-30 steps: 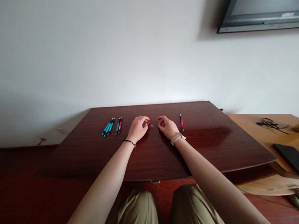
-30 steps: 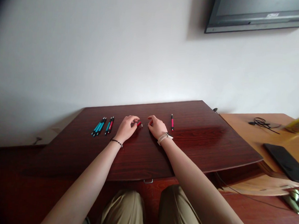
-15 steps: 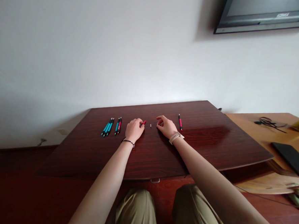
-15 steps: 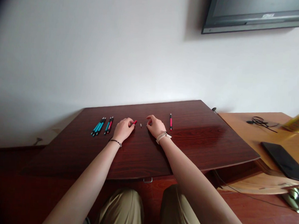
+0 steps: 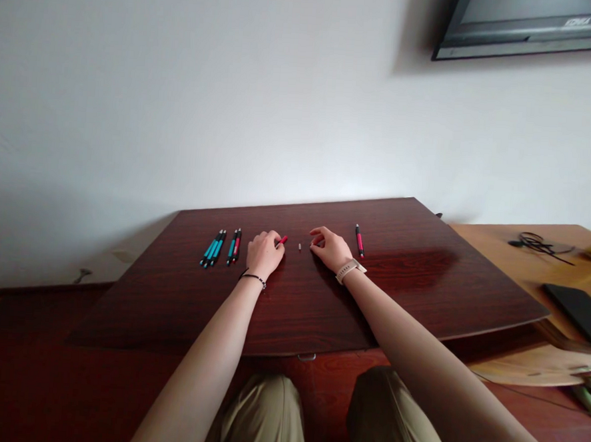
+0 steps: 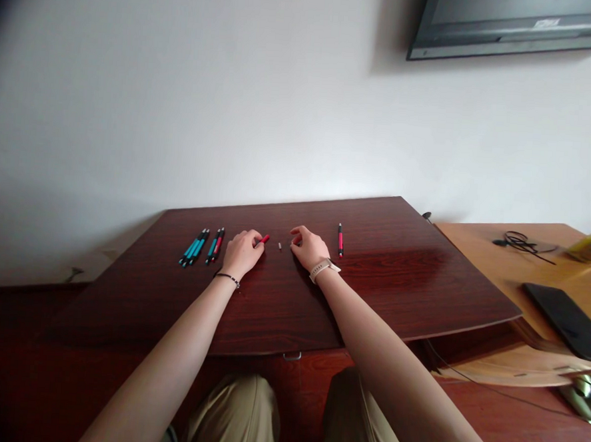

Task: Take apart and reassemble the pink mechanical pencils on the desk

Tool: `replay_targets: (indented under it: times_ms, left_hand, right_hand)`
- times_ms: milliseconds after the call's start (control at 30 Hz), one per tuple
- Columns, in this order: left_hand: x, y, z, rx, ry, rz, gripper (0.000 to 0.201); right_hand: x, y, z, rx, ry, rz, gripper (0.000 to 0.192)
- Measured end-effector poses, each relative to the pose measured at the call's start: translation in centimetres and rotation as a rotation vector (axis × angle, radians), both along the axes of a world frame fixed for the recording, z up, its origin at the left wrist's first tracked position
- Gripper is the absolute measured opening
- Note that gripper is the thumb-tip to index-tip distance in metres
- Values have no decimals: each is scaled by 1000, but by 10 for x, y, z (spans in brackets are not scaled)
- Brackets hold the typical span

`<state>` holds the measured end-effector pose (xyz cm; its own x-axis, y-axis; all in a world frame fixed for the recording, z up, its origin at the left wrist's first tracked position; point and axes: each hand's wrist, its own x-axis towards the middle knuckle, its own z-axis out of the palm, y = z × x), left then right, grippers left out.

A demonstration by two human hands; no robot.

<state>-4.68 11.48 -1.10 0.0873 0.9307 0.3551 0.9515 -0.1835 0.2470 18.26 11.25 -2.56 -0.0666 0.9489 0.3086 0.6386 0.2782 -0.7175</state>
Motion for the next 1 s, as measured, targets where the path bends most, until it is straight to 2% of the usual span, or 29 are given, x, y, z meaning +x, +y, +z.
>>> replay_targets:
  times_ms: [600, 833, 1000]
  left_hand:
    - [4, -3, 4, -44, -83, -91, 6]
    - [2, 1, 1, 12, -203, -88, 14]
    - [1, 4, 4, 91, -253, -87, 13]
  right_hand:
    - [-3, -2, 1, 3, -10, 8, 34]
    - [-6, -12, 13, 91, 11, -124, 30]
    - [-3, -19, 23, 166, 51, -142, 32]
